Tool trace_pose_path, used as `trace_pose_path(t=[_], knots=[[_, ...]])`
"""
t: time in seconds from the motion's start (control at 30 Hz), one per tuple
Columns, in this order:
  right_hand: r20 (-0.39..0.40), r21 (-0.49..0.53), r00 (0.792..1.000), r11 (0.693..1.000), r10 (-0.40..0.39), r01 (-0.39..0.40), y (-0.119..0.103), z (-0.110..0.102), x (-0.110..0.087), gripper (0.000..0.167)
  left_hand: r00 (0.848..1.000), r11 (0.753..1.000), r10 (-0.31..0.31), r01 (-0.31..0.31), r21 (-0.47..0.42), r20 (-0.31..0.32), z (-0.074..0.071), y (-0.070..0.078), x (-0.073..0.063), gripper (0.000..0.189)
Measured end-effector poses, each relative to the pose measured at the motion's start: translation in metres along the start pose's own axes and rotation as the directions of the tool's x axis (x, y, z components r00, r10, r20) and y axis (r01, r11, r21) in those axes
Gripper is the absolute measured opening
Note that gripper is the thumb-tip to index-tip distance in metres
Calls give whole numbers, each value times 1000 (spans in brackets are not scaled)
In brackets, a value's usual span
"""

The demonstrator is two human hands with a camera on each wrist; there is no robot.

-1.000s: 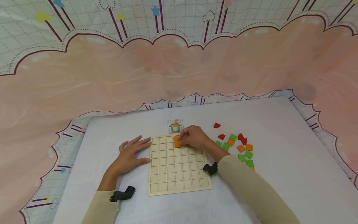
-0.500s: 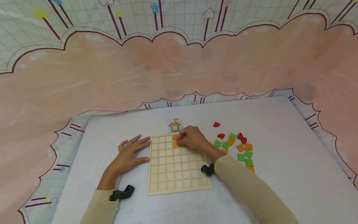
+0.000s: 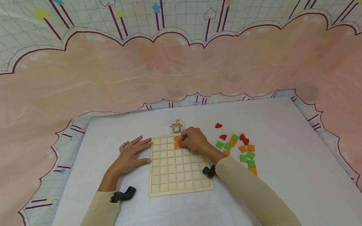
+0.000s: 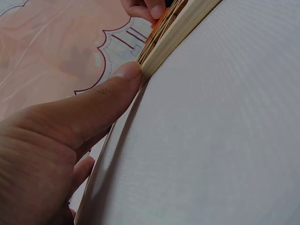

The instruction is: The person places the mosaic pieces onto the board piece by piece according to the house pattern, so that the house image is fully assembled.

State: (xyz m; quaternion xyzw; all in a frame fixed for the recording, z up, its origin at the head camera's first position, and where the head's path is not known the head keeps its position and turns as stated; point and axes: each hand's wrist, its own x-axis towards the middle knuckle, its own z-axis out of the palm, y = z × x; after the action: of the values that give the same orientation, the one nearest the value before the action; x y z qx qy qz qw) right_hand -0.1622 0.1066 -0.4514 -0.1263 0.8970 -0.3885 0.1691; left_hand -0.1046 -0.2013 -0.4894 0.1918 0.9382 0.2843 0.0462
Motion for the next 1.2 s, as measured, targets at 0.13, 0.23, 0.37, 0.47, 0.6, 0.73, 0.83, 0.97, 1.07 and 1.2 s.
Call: trace_pose_path(t=[0.13, 0.23, 0.37, 0.47, 0.6, 0.73, 0.83, 0.97, 1.07, 1.2], knots=[[2, -13, 1000, 1000, -2, 2, -1, -1, -2, 8, 1000, 1000, 1, -1, -4, -3, 0, 1, 0, 71], [-7, -30, 1000, 1000, -3, 2, 0, -1, -3, 8, 1000, 1000, -1, 1, -3, 2, 0, 1, 1, 71], [-27, -32, 1000, 999, 12, -13, 2, 0, -3, 9, 1000, 1000, -1, 1, -9, 6, 1, 2, 1, 71], [-33, -25, 999, 999, 19, -20, 4, 0, -4, 10, 1000, 1000, 7, -7, -14, 0, 1, 3, 1, 71], [-20, -21, 1000, 1000, 11, -11, 5, -1, -4, 9, 1000, 1000, 8, -8, -4, -2, 1, 2, 1, 71], [0, -4, 1000, 1000, -2, 2, 4, -3, -3, 9, 1000, 1000, 2, -2, 9, -2, 0, 1, 1, 72], [16, 7, 1000, 1000, -8, 8, 4, -5, -5, 9, 1000, 1000, 6, -6, 5, -5, 1, 1, 2, 73], [32, 11, 999, 1000, -5, 5, 6, -9, -8, 11, 1000, 1000, 9, -9, -5, -8, 1, 1, 2, 72], [38, 17, 999, 1000, 11, -11, 10, -14, -11, 11, 1000, 1000, 7, -7, 1, -6, 1, 1, 2, 72], [54, 25, 998, 1000, 17, -18, 13, -24, -14, 12, 1000, 1000, 1, -1, 2, 4, 0, 1, 2, 73]])
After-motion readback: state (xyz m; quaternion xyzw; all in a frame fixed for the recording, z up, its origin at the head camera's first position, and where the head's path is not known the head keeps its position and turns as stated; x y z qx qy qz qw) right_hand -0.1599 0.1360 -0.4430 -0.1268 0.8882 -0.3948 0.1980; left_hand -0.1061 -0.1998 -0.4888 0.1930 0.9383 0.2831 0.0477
